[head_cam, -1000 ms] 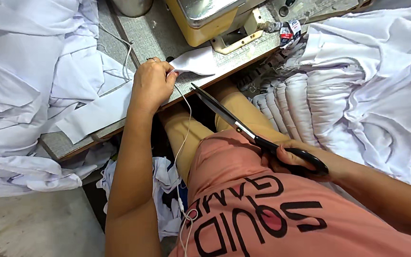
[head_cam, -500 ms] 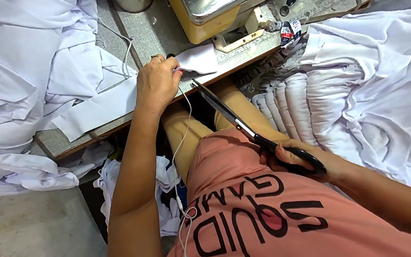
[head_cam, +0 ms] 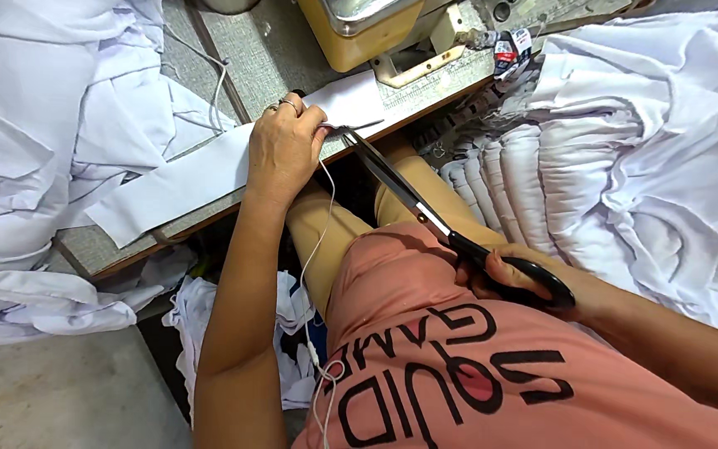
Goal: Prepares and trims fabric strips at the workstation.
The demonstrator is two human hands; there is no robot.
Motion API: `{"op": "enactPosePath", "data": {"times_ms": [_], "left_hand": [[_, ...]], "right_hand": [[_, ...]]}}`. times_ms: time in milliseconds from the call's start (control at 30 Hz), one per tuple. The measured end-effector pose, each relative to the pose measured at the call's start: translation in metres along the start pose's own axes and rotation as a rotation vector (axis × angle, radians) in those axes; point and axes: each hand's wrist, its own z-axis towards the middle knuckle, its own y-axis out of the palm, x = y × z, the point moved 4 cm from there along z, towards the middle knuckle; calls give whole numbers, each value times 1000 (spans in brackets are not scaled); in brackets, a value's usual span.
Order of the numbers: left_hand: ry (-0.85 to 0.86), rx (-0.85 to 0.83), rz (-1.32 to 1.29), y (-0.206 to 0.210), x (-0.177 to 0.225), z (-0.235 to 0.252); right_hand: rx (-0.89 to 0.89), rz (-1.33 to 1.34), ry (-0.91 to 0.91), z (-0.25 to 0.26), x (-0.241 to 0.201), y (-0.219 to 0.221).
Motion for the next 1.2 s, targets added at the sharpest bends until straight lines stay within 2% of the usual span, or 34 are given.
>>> {"op": "enactPosePath", "data": {"times_ms": [567, 800, 1200], "left_hand": [[-40, 55, 30, 9, 3, -2], [-18, -53, -93, 4, -1, -8], [-157, 21, -404, -9, -27, -2]], "right_hand": [[-79, -12, -23, 10, -6, 6], [-18, -93, 24, 13, -7, 9], [29, -50, -44, 33, -19, 20]]}}
